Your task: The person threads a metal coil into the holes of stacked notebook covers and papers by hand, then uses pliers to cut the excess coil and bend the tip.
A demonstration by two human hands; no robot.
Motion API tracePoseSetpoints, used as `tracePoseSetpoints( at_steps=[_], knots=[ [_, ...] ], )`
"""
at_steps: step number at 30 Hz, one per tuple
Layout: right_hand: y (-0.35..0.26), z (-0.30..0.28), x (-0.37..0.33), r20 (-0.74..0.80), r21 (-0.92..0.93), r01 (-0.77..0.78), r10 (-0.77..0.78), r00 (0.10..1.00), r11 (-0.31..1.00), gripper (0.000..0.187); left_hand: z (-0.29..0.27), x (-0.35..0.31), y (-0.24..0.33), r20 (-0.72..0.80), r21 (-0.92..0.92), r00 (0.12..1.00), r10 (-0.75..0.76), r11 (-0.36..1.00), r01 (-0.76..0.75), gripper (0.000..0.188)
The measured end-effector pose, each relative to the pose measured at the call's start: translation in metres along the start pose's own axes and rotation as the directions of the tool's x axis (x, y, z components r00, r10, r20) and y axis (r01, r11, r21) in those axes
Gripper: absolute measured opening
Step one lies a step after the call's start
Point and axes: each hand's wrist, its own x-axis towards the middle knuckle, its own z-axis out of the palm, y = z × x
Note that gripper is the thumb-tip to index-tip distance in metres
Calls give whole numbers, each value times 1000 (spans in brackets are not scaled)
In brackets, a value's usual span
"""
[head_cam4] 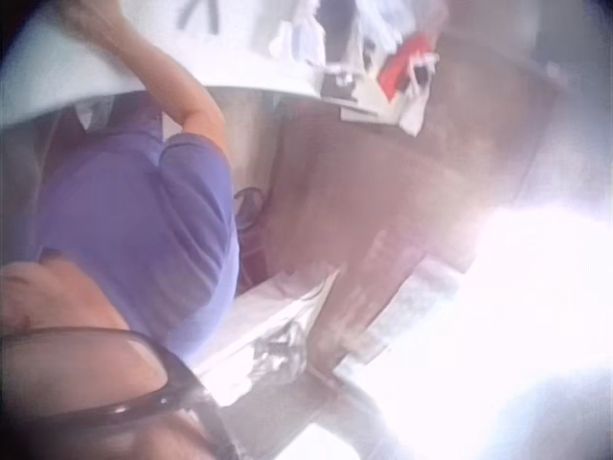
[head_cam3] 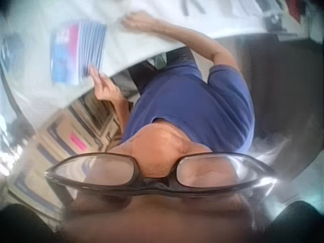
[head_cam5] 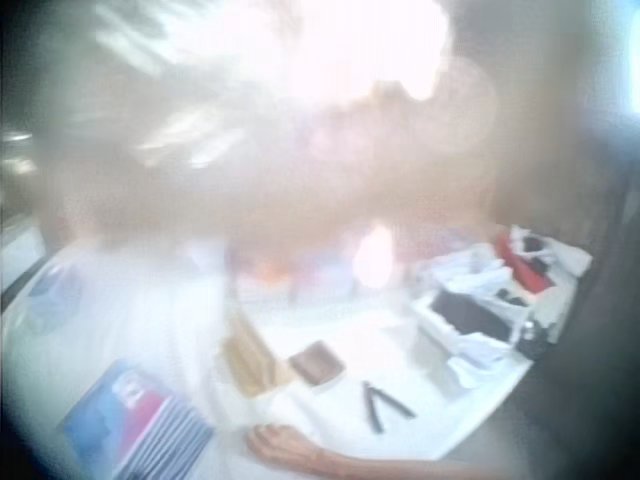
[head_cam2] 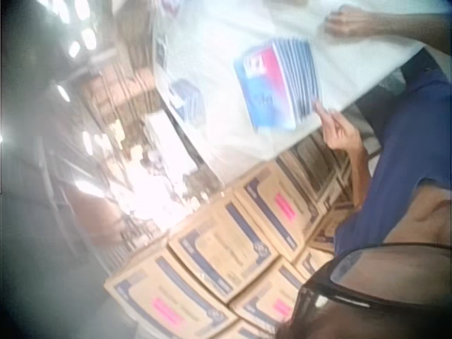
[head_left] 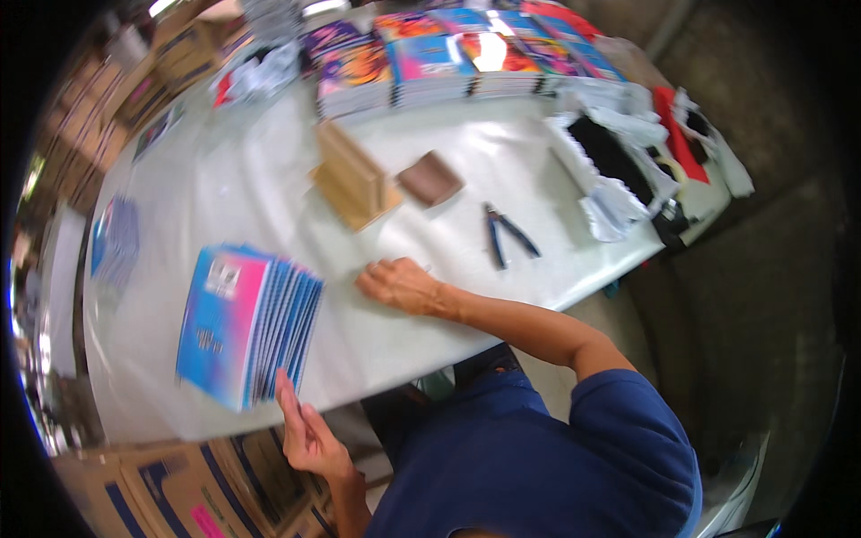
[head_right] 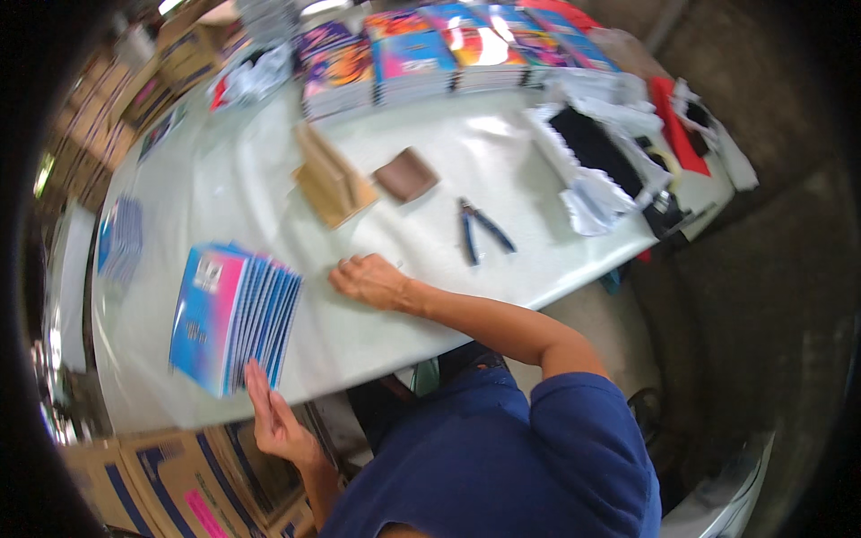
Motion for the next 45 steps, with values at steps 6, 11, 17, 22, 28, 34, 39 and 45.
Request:
tracePoseSetpoints(
  at_steps=[6,11,17,22,28,34,39,45],
  knots=[
    [50,-89,-2,-316,291,-334,419,851,897,25,25,-12,-8,256,30,964,77,996,-87,37],
    [157,-216,-36,-520,72,-593,537,664,802,22,49,-9,-2,322,115,941,103,983,-146,32],
    [330,-306,-103,-853,-176,-771,296,429,612,32,61,-4,-8,353,197,933,75,969,-153,33],
    [460,-300,-187,-772,-55,-878,537,340,476,38,70,18,11,354,314,875,331,839,-445,24],
    [472,-283,-201,-613,-284,-911,674,411,297,38,-7,-43,-15,199,780,979,34,600,-179,54],
    [203,-222,-110,-279,-125,-524,477,833,842,9,-37,-51,-67,-327,585,925,-196,727,360,94],
    [65,-123,-102,153,-253,-661,704,694,707,46,-11,-28,-87,-350,235,842,-410,832,503,95],
    [27,-112,-72,233,-304,-588,656,718,750,46,-21,-29,-123,-324,695,894,-310,563,447,89]
  ],
)
